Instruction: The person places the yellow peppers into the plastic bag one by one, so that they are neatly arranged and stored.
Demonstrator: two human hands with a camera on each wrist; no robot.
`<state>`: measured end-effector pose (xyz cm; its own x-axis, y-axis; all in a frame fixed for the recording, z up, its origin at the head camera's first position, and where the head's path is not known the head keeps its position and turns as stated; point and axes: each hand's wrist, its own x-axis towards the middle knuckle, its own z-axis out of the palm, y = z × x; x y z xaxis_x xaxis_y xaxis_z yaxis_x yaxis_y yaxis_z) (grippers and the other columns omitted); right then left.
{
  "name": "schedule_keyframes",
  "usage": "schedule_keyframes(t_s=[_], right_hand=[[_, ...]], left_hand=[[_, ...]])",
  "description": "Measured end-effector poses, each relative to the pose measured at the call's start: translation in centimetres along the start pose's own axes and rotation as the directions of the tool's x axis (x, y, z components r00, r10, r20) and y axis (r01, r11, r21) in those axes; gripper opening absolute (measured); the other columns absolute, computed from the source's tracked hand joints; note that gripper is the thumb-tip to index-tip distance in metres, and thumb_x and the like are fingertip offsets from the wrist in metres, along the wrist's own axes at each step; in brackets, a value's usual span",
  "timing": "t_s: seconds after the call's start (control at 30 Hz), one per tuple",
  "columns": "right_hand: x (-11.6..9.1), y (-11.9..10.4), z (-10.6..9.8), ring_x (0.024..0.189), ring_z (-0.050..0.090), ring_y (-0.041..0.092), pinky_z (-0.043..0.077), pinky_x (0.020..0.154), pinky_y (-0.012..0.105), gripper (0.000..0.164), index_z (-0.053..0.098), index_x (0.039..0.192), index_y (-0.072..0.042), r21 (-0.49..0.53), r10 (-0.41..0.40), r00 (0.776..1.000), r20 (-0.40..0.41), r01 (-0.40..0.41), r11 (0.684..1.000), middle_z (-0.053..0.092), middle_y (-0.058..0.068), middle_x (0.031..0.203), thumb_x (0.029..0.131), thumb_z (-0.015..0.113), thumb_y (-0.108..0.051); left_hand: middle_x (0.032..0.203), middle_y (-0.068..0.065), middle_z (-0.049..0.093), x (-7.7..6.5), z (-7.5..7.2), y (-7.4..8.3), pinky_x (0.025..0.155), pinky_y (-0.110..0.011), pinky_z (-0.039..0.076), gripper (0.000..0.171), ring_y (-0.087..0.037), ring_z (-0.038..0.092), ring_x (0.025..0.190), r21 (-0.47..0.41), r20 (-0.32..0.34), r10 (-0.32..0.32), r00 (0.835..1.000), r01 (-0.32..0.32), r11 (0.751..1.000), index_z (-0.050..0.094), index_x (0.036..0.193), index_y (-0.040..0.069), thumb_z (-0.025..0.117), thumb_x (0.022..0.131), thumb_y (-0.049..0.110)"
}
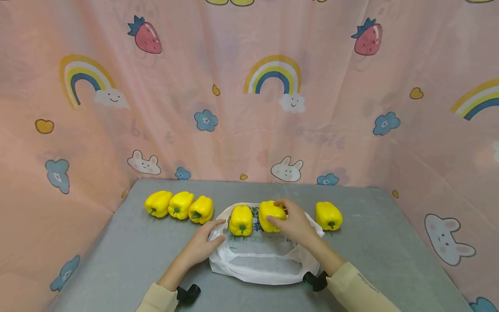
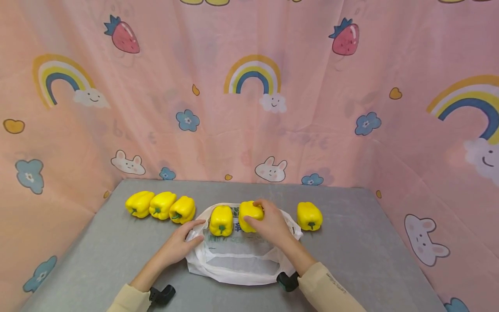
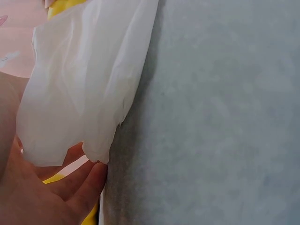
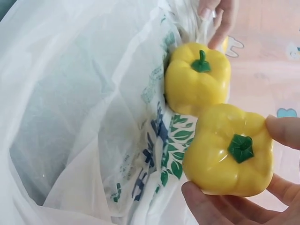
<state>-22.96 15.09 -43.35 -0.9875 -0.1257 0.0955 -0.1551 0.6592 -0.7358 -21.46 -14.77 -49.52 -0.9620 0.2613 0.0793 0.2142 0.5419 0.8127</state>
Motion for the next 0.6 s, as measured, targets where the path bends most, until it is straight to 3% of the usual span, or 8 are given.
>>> schedule_keyframes(t_s=[0.6], right_hand=[[1.2, -0.2, 2.3, 0.123, 0.056, 0.034, 0.049, 0.103, 0.052, 0.051, 0.059, 0.130, -0.003, -0.039, -0.001, 0.999, 0.041, 0.003, 0.999, 0.060, 0.016, 0.134, 0.090, 0.077, -0.030]], left_hand=[[0.147, -0.012, 0.053, 0.1, 0.0, -0.1, 0.113, -0.062, 0.032, 0.046, -0.038, 0.044, 0.140, 0.032, -0.006, 0.026, 1.000, -0.025, 0.999, 0.058, 0.143, 0.015, 0.068, 0.099, 0.023]])
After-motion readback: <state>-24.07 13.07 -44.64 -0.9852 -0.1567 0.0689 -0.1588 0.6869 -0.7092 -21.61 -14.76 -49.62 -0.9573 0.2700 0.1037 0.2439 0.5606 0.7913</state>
